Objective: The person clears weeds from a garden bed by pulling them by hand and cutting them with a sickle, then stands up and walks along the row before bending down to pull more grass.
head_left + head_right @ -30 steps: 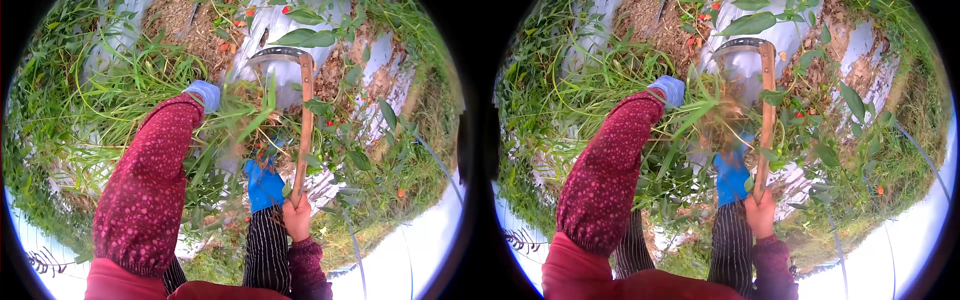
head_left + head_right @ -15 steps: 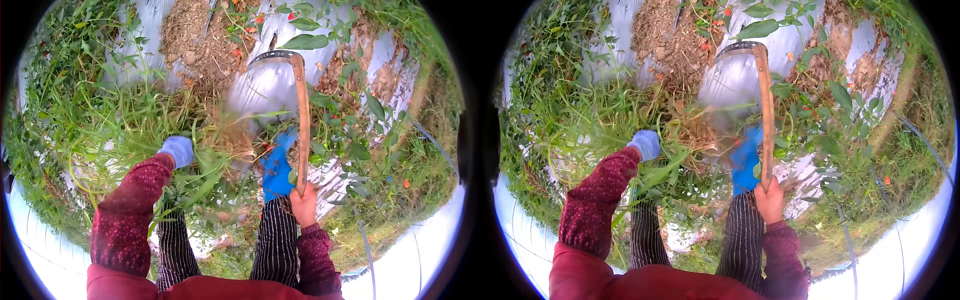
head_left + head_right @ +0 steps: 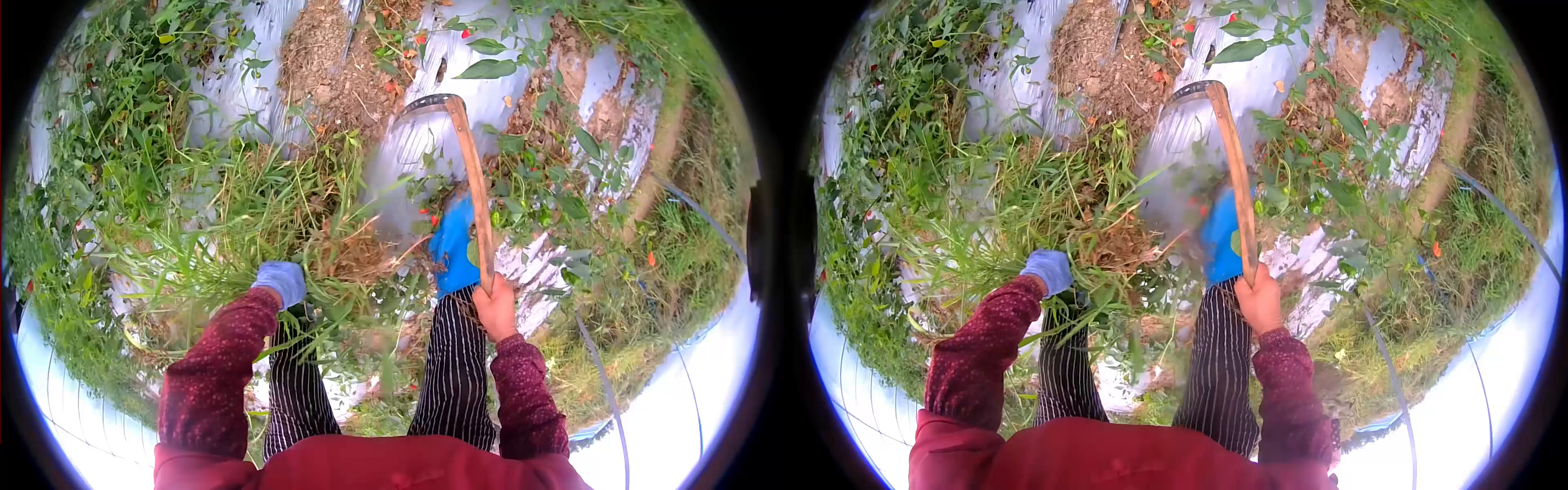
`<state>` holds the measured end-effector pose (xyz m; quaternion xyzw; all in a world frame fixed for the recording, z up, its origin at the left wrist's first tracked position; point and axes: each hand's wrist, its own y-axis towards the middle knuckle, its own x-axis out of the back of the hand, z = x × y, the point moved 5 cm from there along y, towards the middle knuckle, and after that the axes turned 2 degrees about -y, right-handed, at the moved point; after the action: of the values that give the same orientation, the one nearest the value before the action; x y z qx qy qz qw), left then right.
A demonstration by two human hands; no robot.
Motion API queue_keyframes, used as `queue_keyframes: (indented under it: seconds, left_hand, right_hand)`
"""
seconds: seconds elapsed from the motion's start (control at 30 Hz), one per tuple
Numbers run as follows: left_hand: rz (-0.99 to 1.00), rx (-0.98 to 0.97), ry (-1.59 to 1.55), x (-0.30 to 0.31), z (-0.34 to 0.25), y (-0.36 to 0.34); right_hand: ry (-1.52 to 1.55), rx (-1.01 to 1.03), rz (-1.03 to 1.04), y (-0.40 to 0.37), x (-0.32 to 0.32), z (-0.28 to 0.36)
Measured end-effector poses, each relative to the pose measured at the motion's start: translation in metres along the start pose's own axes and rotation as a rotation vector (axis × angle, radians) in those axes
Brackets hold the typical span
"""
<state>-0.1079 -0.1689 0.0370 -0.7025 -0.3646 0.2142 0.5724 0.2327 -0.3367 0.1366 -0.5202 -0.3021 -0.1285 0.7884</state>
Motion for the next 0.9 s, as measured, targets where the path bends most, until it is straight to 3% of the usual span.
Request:
queue_keyframes:
  seconds: [0.03,0.23,0.37,0.47,0.53,0.6,0.73,0.9]
  left_hand:
    - [-0.112,0.038,-0.12,0.005,0.001,-0.002]
    - [-0.079,0.0,0.036,0.037,0.03,-0.045]
    - [-0.026,0.098,0.233,0.002,0.085,-0.078]
    - [0.106,0.07,0.38,-0.056,0.106,-0.107]
    - [0.217,0.037,0.457,-0.067,0.092,-0.118]
    - [0.245,0.253,0.292,-0.051,0.077,-0.121]
    - [0.143,0.288,0.206,-0.034,0.046,-0.099]
    - [0.242,0.276,0.282,0.008,0.002,-0.061]
  right_hand:
    - [-0.04,0.021,-0.025,-0.013,0.004,0.003]
    - [0.279,-0.259,-0.101,-0.116,0.0,-0.014]
    - [0.392,-0.236,-0.175,-0.111,-0.002,0.001]
    - [0.219,-0.069,-0.12,-0.075,-0.009,0.002]
    - [0.154,-0.053,-0.077,-0.056,-0.017,0.009]
    - [0.073,-0.016,-0.023,-0.029,-0.023,0.009]
    - [-0.12,0.016,0.076,-0.018,-0.017,0.003]
    - [0.065,0.018,0.068,-0.01,0.004,-0.019]
